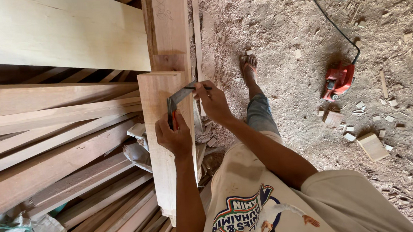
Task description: The person uses a try square and pencil to mark straight lines on a wooden plank. They repeatedly position the square, draw lines, and reposition the plank to mark multiple sections.
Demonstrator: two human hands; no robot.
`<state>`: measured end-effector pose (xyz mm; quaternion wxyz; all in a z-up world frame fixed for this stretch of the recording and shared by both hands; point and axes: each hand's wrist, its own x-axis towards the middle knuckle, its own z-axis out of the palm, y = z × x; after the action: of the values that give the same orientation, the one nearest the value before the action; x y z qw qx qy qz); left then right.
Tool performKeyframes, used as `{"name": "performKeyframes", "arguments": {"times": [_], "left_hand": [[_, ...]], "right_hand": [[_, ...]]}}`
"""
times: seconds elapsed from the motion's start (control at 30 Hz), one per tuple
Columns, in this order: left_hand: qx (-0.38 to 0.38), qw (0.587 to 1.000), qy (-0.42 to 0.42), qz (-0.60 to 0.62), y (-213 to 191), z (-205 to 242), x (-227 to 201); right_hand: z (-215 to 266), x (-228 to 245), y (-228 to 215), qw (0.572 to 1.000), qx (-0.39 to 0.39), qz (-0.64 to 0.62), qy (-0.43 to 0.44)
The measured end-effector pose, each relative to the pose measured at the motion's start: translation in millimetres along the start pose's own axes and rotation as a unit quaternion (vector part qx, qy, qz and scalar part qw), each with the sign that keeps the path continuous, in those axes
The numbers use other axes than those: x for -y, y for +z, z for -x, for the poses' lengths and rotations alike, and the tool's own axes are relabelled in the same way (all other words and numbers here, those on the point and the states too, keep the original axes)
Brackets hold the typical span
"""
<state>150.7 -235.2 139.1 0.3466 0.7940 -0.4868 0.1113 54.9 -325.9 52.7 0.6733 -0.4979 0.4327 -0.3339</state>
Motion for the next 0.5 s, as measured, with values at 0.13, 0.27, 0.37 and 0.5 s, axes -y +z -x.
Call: {"name": "performKeyframes", "arguments": {"times": [0.13, 0.27, 0.37, 0.5], "left_hand": [[0.003, 1.000, -0.003, -0.004, -1, 0, -2], [-0.001, 1.000, 0.003, -0.007, 0, 0, -3], [-0.007, 1.000, 0.017, -0.010, 0, 1, -2], [0.001, 1.000, 0.002, 0.000, 3, 4, 4]], "right_hand": [[13, 15, 1, 0.986, 0.036, -0.160, 0.003], [-13, -16, 0, 0.939, 0.039, -0.310, 0.142], [-31, -57, -9, 0.929, -0.001, -0.322, 0.180], [-50, -95, -31, 0.985, -0.056, -0.119, 0.110]]}}
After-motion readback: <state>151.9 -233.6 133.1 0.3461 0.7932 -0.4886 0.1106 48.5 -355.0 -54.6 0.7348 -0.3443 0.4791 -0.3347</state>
